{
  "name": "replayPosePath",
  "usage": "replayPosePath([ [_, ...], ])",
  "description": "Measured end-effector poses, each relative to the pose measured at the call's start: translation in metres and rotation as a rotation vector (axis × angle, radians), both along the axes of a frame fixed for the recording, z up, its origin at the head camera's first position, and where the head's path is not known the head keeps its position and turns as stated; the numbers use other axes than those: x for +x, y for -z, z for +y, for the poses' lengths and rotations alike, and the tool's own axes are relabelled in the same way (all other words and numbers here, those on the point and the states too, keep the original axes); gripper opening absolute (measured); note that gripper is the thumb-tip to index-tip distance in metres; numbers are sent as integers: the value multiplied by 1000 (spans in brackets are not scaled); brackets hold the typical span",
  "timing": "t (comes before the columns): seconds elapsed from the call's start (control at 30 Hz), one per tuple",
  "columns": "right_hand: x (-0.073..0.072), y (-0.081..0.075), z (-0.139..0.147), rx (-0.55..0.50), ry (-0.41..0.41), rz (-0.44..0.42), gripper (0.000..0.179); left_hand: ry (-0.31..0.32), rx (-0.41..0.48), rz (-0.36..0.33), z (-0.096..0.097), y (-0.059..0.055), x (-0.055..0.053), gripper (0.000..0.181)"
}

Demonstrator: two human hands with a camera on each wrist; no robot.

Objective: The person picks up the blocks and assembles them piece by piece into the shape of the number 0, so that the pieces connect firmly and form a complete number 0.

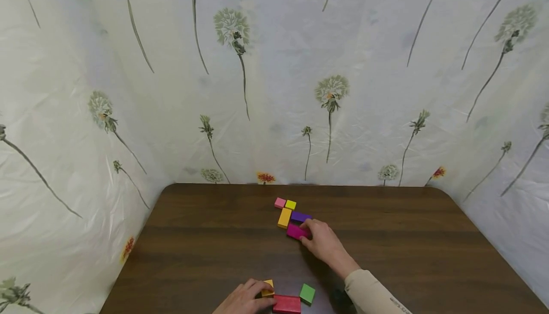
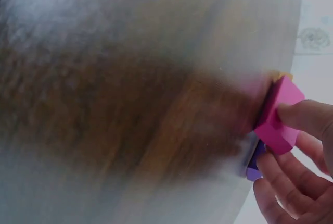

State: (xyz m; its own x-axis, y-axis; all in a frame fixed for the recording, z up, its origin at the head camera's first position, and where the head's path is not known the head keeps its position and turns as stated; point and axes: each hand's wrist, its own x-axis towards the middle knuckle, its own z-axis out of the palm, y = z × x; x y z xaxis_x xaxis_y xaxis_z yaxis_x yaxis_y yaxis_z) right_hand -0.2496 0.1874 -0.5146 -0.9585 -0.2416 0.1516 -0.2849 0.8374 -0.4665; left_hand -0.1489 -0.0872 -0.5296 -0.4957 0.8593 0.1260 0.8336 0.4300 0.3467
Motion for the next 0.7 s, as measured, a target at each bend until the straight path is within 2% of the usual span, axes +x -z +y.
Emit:
replayPosePath([
  [0.1, 0, -1, 1, 6, -5, -16, 30, 1, 3, 7, 0, 0, 0, 34],
  [0.27, 2, -1, 3, 69, -58, -55, 54, 5, 27, 15, -1, 1, 0, 33],
  [0.37, 3, 0, 3, 110, -78, -66, 60, 7, 20, 13, 0, 0, 0, 33],
  [0.57, 2, 2, 4, 116, -71, -52, 49, 8, 13, 9, 0, 0, 0, 34],
  [0.7, 0, 3, 6, 43, -60, -52, 38, 14, 24, 7, -1, 0, 0, 34],
])
